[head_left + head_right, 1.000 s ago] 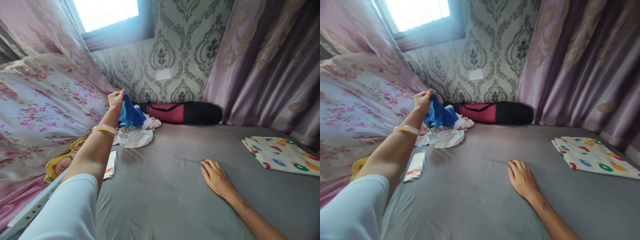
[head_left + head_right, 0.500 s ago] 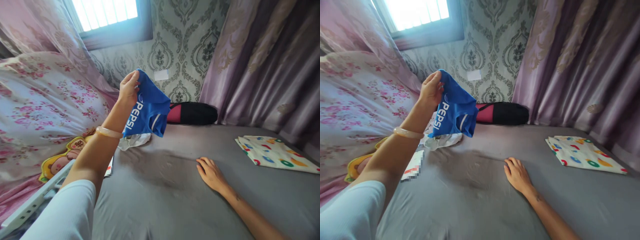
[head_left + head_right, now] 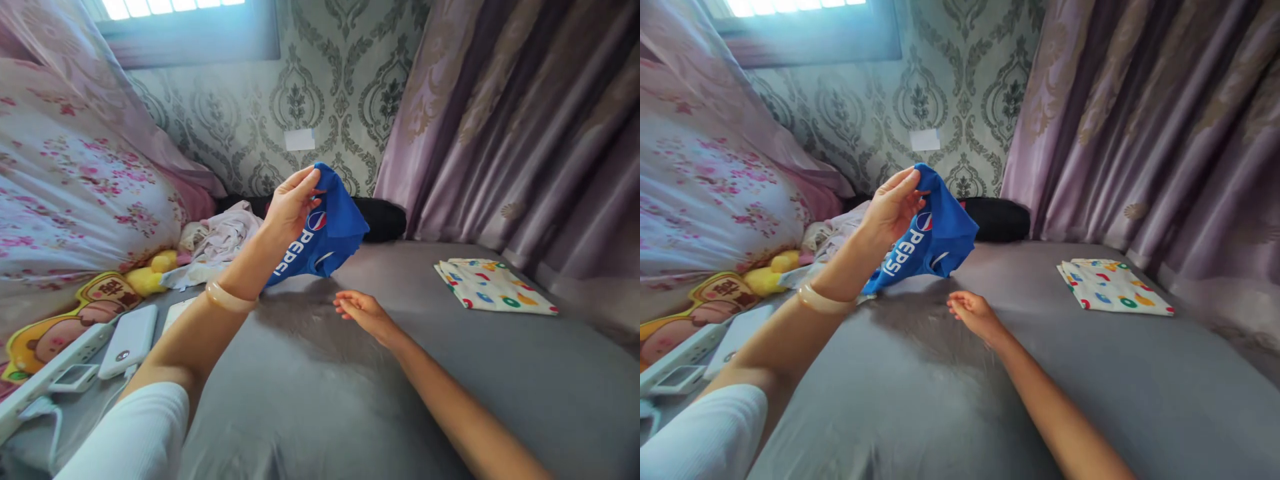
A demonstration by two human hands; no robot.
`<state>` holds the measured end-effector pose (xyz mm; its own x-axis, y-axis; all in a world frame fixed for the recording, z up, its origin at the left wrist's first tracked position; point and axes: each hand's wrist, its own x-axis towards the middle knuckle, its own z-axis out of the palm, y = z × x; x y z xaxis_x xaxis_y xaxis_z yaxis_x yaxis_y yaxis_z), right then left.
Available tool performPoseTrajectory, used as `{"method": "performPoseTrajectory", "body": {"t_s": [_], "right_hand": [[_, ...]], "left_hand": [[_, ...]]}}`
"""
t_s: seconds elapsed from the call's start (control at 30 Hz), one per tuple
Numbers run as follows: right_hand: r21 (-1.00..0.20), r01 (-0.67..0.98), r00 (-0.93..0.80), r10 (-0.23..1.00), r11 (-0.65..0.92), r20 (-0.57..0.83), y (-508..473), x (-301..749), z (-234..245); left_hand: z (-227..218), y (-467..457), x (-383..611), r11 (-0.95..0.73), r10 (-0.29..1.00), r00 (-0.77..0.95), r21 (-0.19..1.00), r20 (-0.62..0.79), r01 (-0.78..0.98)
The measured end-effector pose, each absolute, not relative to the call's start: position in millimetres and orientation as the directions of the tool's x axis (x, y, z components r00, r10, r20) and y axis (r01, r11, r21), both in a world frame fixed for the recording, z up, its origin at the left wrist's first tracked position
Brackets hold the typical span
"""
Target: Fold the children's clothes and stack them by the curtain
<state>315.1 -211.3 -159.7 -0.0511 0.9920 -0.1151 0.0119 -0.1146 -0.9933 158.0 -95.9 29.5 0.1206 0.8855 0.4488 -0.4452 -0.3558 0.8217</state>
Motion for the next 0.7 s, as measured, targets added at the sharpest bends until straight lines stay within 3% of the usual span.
{"method": "performPoseTrajectory", "body": {"t_s": [0.13, 0.23, 0.47, 0.6, 0.7], "right_hand": [[-0.897, -0.365, -0.048, 0.968, -0.247, -0.247, -202.9, 286.1, -162.8], [-0.806, -0.532, -0.060, 0.961, -0.260, -0.271, -193.5, 279.8, -168.2], [-0.830, -0.532, 0.200, 0.928, -0.167, -0.315, -183.4, 295.9, -165.1], [-0.813, -0.551, 0.194, 0.919, -0.188, -0.343, -186.6, 301.8, -164.2], [-0.854, -0.498, 0.153, 0.955, -0.149, -0.256, -192.3, 306.1, -161.1]], "left_hand": [[22.1, -105.2, 175.9, -0.329, 0.880, 0.161, 0.817, 0.448, -0.474], [20.7, -109.3, 181.5, -0.321, 0.877, 0.175, 0.816, 0.448, -0.480], [21.8, -119.0, 177.0, -0.330, 0.892, 0.117, 0.806, 0.436, -0.491], [17.5, -123.0, 166.8, -0.346, 0.902, 0.073, 0.815, 0.425, -0.465], [8.8, -118.8, 152.1, -0.329, 0.925, 0.028, 0.834, 0.380, -0.443]]}}
